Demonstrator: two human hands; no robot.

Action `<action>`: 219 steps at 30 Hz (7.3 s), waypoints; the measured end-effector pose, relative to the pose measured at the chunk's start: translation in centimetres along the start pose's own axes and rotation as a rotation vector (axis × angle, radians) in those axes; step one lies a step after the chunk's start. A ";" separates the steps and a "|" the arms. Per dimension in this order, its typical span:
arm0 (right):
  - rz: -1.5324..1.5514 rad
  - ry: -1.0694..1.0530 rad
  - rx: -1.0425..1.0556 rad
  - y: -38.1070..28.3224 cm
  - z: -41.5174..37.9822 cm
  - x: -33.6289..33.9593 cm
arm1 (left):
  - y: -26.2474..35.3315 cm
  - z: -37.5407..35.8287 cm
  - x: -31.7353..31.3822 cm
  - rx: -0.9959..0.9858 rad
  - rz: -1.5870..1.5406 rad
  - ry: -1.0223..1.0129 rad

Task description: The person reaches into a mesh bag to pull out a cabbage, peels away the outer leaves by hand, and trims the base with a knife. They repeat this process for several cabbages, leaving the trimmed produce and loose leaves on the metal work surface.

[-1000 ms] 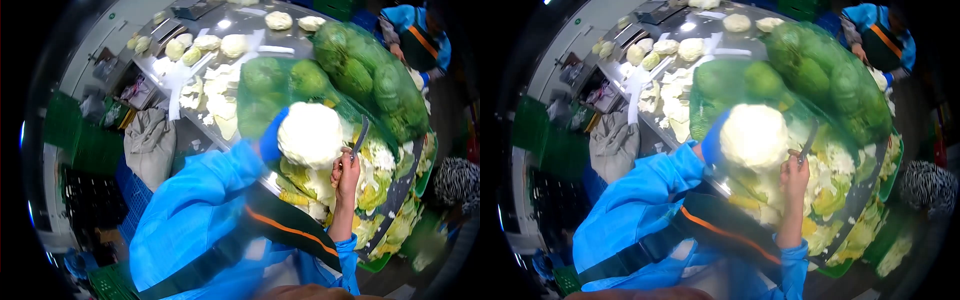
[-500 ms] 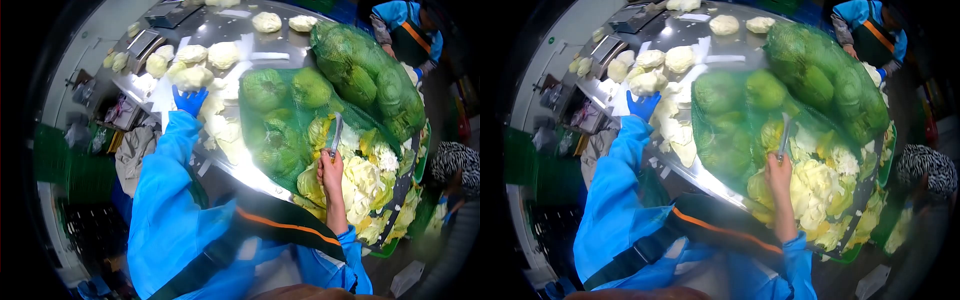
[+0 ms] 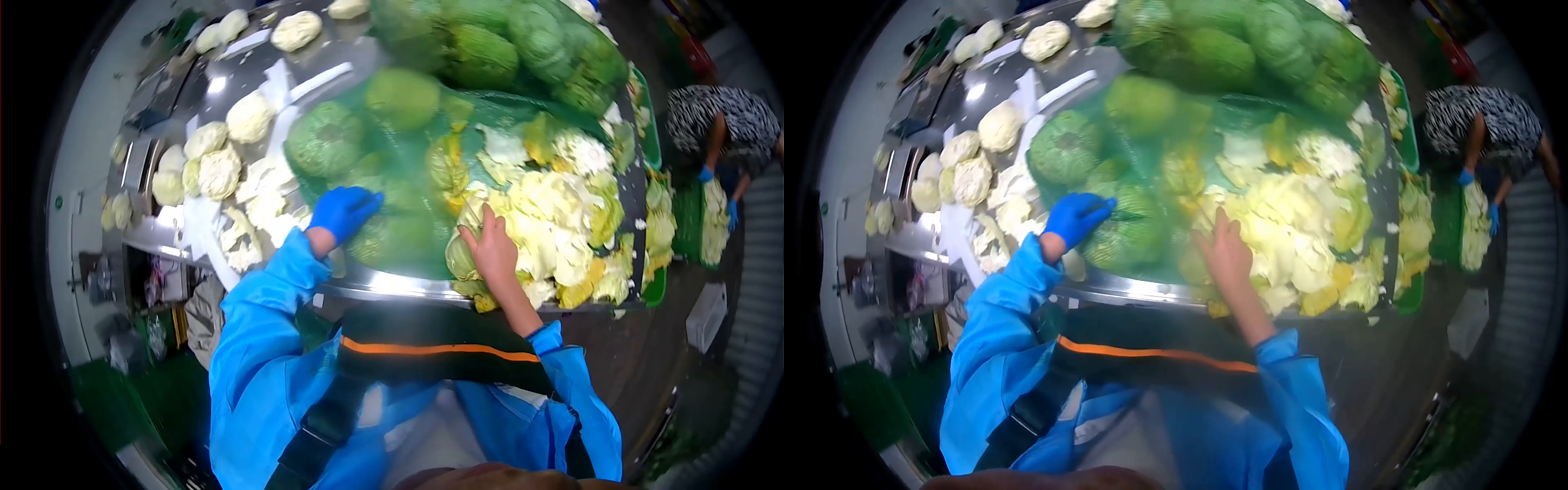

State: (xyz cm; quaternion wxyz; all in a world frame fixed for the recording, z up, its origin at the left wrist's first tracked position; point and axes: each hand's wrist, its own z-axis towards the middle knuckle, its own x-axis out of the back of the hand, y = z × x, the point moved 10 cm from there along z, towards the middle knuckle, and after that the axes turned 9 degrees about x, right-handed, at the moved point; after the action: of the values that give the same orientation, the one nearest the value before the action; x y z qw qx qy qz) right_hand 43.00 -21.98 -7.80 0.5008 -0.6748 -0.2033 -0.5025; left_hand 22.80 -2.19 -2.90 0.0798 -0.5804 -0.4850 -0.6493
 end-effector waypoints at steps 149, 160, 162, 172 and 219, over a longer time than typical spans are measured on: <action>0.223 -0.186 -0.155 22.3 6.0 6.1 | 25.9 19.0 -14.0 -0.280 -0.512 -0.229; 0.140 -0.198 -0.148 19.5 4.1 6.6 | 16.1 12.6 -15.3 0.168 -0.834 -0.156; 0.234 -0.031 -0.248 22.7 4.0 6.9 | 12.5 11.9 -17.6 0.265 -1.095 -0.132; 0.046 0.051 -0.112 17.3 1.2 13.6 | 14.6 6.3 -21.3 0.340 -1.690 -0.236; 0.187 0.506 0.011 12.3 2.1 23.8 | 24.7 9.4 -12.9 -0.441 -0.059 -0.099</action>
State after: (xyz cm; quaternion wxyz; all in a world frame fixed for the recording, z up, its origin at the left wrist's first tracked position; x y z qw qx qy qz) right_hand 63.32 -30.72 7.43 0.5834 -0.5409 -0.0112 -0.6057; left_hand 49.67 -14.06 -1.68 -0.0918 -0.6005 -0.3515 -0.7123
